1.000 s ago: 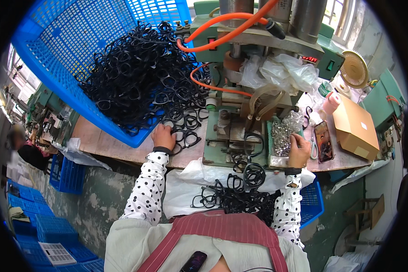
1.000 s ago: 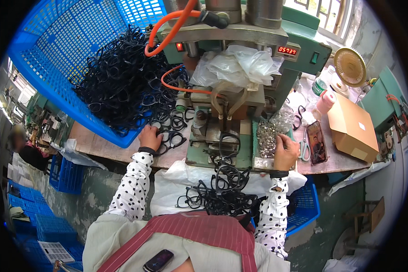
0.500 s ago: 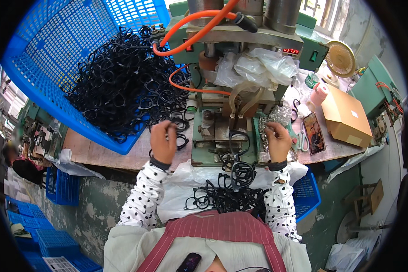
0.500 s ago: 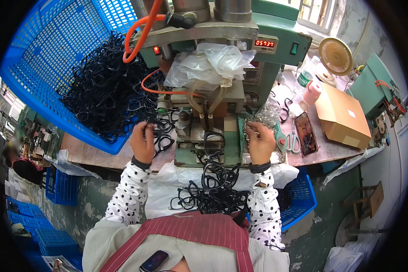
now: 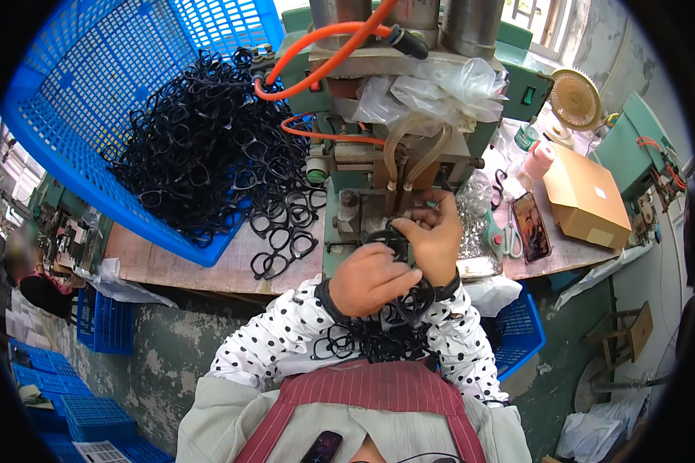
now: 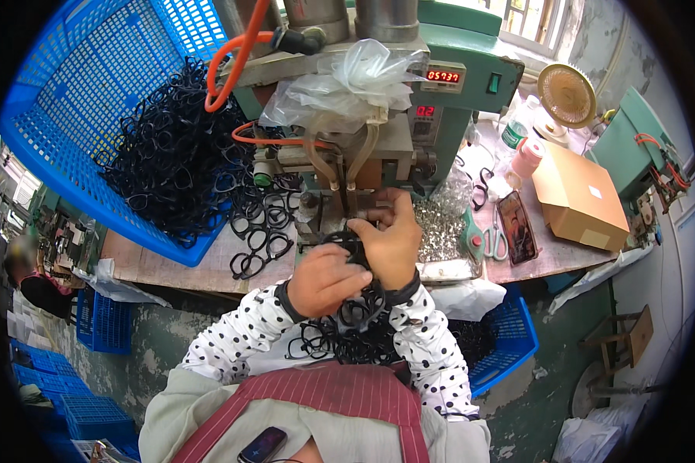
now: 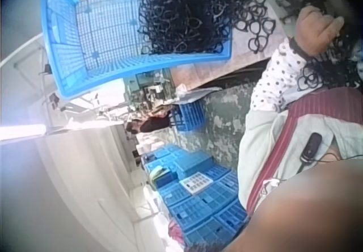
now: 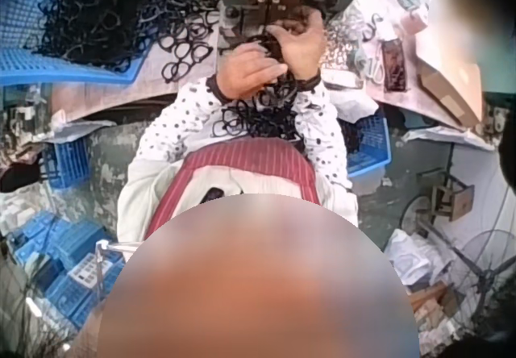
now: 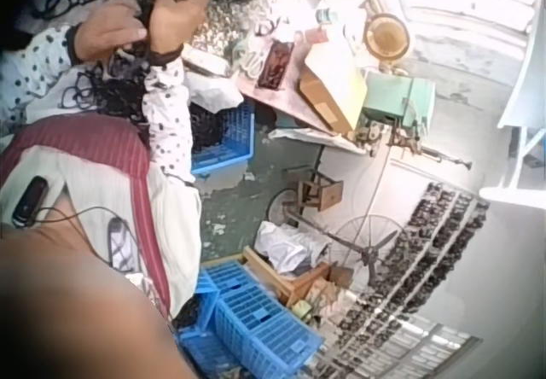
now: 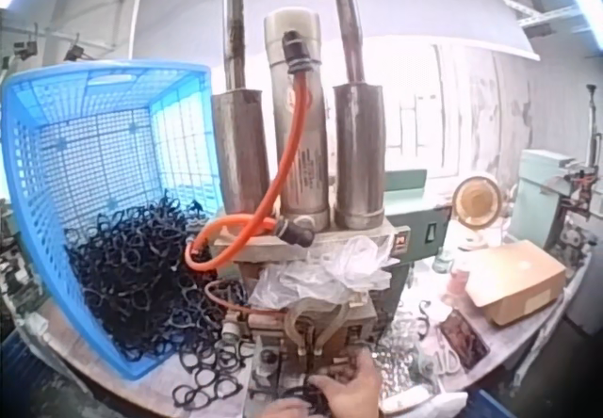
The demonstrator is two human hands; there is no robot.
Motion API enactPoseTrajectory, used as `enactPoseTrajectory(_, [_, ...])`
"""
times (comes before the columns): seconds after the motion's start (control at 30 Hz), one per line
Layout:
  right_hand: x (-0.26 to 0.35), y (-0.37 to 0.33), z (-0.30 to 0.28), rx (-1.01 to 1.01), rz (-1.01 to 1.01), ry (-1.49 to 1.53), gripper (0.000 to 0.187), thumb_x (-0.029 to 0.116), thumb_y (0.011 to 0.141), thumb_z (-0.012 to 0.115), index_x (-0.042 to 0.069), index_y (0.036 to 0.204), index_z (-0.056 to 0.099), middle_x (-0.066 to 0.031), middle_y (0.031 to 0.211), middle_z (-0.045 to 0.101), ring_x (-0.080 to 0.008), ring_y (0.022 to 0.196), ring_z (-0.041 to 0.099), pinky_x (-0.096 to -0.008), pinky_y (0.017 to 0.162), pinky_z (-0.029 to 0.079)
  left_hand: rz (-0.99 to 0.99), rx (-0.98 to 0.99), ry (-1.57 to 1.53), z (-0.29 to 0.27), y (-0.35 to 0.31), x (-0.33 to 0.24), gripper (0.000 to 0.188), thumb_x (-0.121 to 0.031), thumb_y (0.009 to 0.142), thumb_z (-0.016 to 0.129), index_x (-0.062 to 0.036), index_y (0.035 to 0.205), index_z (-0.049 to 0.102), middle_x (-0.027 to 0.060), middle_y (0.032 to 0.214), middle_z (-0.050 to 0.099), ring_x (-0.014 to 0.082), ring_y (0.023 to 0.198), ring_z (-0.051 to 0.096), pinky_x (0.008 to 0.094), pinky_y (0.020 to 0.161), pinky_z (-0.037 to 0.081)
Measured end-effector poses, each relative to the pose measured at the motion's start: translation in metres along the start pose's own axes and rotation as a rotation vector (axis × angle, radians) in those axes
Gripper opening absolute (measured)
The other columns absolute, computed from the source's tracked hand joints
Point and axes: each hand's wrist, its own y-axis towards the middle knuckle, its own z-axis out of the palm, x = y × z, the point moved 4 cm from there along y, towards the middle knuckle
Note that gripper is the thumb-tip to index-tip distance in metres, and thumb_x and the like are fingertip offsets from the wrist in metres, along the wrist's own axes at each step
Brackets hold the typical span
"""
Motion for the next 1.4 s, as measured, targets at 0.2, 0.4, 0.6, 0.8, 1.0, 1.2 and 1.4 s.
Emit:
enactPoseTrajectory(0.2, [-0.010,-0.002,0.007,-0.051,-0.043,0.099,0.048,-0.003,0.074,0.073,-0.001,0.116,0.049,-0.0114,0.082,0.068,-0.0123,0.072,0.063,-0.0242,0.064,0.049,0.093,-0.045,-0.037,-0.009,0.002,-0.013,0.037,-0.005,0.078,0.066,-0.0030,0.115,0.063,0.0083,0.102,0.067,0.0244,0.084,0.063,0.0430,0.085,0.049])
enactPoseTrajectory(0.4, [-0.041,0.025,-0.067,-0.319,-0.409,-0.818,0.043,0.008,0.073,0.077,0.007,0.112,0.060,-0.0082,0.083,0.071,-0.0271,0.073,0.066,-0.0376,0.067,0.050,0.042,0.122,-0.227,0.009,-0.001,0.013,0.054,0.001,0.071,0.067,-0.0016,0.124,0.057,0.0116,0.115,0.064,0.0318,0.100,0.061,0.0494,0.093,0.047])
enactPoseTrajectory(0.6, [-0.093,0.023,-0.147,-0.211,-0.109,-0.917,0.023,0.021,0.077,0.074,0.010,0.095,0.066,-0.0109,0.085,0.071,-0.0302,0.076,0.067,-0.0413,0.068,0.051,0.056,0.131,-0.181,0.011,-0.007,0.017,0.059,-0.004,0.065,0.067,-0.0043,0.123,0.058,0.0097,0.113,0.061,0.0335,0.099,0.057,0.0481,0.095,0.045])
enactPoseTrajectory(0.8, [-0.109,0.005,-0.141,-0.168,-0.188,-1.107,0.018,0.022,0.077,0.075,0.007,0.082,0.066,-0.0122,0.080,0.064,-0.0332,0.071,0.062,-0.0437,0.064,0.049,0.055,0.110,-0.207,0.014,-0.008,0.019,0.058,-0.006,0.064,0.068,-0.0040,0.122,0.059,0.0101,0.110,0.061,0.0333,0.099,0.056,0.0486,0.093,0.046])
enactPoseTrajectory(1.0, [-0.120,0.014,-0.151,-0.301,-0.075,-0.597,0.010,0.013,0.084,0.067,0.004,0.089,0.068,-0.0089,0.071,0.066,-0.0140,0.063,0.063,-0.0289,0.059,0.049,0.124,0.073,0.046,-0.004,-0.006,0.013,0.036,-0.028,0.089,0.059,-0.0092,0.120,0.061,0.0082,0.115,0.063,0.0274,0.097,0.058,0.0481,0.093,0.043])
enactPoseTrajectory(1.2, [-0.111,0.009,-0.147,-0.349,-0.078,-0.647,0.008,0.013,0.086,0.066,0.007,0.090,0.069,-0.0083,0.072,0.068,-0.0146,0.064,0.065,-0.0295,0.059,0.050,-0.402,-0.309,0.493,-0.040,-0.067,0.097,0.016,-0.016,0.078,0.070,-0.0106,0.092,0.063,0.0066,0.089,0.060,0.0291,0.083,0.055,0.0414,0.075,0.038])
enactPoseTrajectory(1.4, [-0.115,0.009,-0.146,-0.394,-0.258,-0.806,0.010,0.015,0.088,0.065,0.009,0.093,0.071,-0.0101,0.080,0.072,-0.0236,0.068,0.069,-0.0347,0.063,0.052,-0.860,0.258,0.986,-0.031,-0.163,0.182,0.013,-0.013,0.071,0.070,-0.0135,0.084,0.067,0.0040,0.096,0.057,0.0253,0.094,0.052,0.0415,0.078,0.036])
